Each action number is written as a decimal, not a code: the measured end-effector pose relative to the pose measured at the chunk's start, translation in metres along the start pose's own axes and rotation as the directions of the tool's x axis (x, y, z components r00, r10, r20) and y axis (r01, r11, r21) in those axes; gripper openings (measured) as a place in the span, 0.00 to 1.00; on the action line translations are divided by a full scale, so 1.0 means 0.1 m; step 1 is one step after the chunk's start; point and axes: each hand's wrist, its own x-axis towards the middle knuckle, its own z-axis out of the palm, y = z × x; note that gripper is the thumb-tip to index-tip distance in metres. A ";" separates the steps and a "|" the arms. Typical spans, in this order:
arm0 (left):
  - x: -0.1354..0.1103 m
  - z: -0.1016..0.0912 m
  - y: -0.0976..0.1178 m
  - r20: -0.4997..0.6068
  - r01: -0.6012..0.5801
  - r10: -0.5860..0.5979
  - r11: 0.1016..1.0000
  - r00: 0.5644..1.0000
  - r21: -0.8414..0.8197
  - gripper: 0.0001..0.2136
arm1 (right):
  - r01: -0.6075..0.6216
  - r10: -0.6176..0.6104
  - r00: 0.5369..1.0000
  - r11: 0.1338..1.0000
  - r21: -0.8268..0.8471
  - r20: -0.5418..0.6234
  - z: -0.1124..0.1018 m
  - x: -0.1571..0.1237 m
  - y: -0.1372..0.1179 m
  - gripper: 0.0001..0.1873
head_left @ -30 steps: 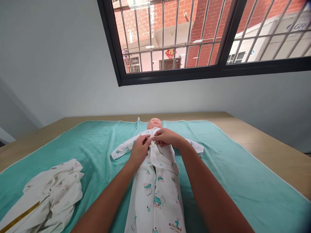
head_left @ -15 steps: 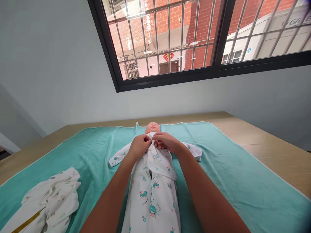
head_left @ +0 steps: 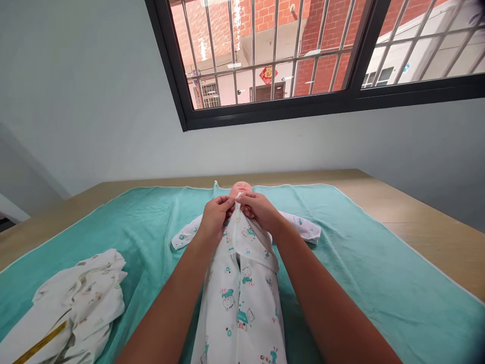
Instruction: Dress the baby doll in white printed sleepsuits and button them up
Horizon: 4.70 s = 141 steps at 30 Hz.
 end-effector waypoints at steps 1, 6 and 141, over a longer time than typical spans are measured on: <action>0.01 0.00 -0.04 0.003 0.023 -0.023 0.998 1.000 -0.053 0.14 | -0.007 0.007 1.000 1.000 0.012 -0.006 -0.01 0.01 0.03 0.12; 0.04 -0.01 -0.14 0.013 0.053 -0.051 0.991 0.999 -0.121 0.16 | -0.046 0.047 0.998 0.998 0.050 -0.027 -0.04 0.03 0.09 0.12; 0.03 -0.28 -0.09 0.195 -0.049 0.038 0.997 0.980 0.053 0.12 | -0.065 0.030 0.987 0.973 -0.220 -0.159 0.00 -0.03 -0.03 0.11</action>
